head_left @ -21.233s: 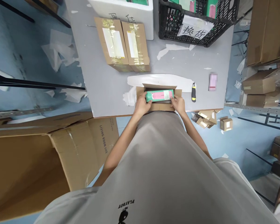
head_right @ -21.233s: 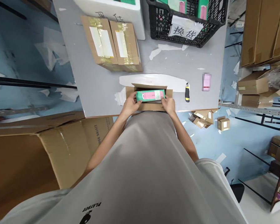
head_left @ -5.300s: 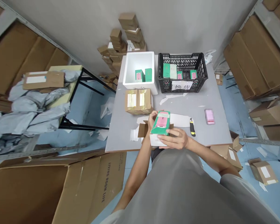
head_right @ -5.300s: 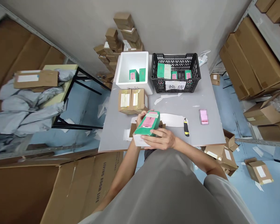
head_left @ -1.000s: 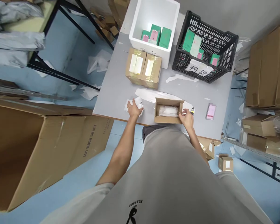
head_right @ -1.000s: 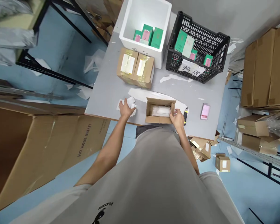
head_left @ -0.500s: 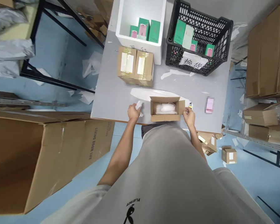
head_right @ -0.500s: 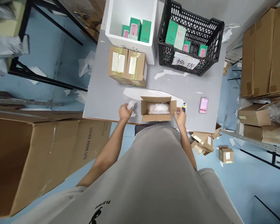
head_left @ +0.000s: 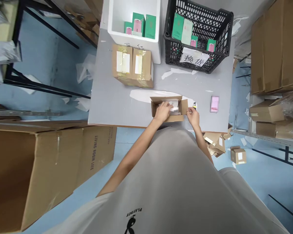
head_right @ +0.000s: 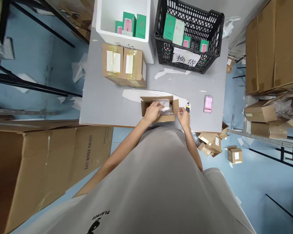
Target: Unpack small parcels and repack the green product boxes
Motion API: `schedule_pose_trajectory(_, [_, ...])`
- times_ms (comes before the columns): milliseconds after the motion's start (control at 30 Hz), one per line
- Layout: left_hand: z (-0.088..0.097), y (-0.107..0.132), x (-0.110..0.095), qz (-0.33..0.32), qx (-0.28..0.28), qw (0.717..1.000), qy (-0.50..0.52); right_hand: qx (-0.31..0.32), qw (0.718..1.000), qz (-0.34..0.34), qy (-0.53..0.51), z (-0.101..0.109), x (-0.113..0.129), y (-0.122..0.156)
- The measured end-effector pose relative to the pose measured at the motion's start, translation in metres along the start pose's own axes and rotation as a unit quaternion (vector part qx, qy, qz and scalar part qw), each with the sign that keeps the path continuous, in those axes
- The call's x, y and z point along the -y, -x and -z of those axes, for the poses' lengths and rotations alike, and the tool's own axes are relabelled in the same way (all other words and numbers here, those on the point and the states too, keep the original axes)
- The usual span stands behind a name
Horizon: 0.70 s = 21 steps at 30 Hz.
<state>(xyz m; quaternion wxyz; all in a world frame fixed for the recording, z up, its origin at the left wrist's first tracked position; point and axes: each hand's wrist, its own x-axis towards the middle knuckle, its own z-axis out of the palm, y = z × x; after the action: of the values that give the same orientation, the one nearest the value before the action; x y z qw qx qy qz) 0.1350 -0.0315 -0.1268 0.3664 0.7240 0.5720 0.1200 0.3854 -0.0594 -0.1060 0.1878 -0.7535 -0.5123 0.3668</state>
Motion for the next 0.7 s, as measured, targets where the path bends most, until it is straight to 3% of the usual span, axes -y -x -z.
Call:
schedule_pose_trajectory(100, [-0.015, -0.019, 0.013, 0.052, 0.065, 0.996, -0.016, 0.008, 1.000, 0.009, 0.008, 0.001, 0.001, -0.003])
schedule_pose_trajectory(200, [-0.012, -0.012, 0.020, 0.058, 0.073, 0.996, -0.001, 0.018, 0.999, 0.026, 0.014, 0.006, -0.001, -0.006])
schedule_pose_trajectory(267, [-0.002, 0.005, 0.022, 0.034, 0.022, 0.999, 0.022, 0.021, 0.999, 0.033, 0.000, 0.009, -0.004, -0.007])
schedule_pose_trajectory(367, [0.016, 0.038, 0.028, 0.031, -0.113, 0.991, 0.064, 0.034, 0.996, 0.027, -0.081, 0.011, -0.013, -0.010])
schedule_pose_trajectory(433, [0.024, 0.055, 0.037, 0.102, -0.208, 0.968, 0.099, 0.047, 0.987, 0.005, -0.151, 0.009, -0.019, -0.016])
schedule_pose_trajectory(500, [0.026, 0.063, 0.050, 0.201, -0.266, 0.926, 0.178, 0.064, 0.977, -0.029, -0.202, 0.003, -0.022, -0.023])
schedule_pose_trajectory(600, [0.019, 0.058, 0.069, 0.333, -0.236, 0.849, 0.334, 0.106, 0.963, -0.086, -0.234, -0.009, -0.021, -0.034])
schedule_pose_trajectory(700, [0.006, 0.049, 0.081, 0.374, -0.131, 0.827, 0.399, 0.163, 0.949, -0.116, -0.244, -0.020, -0.016, -0.038])
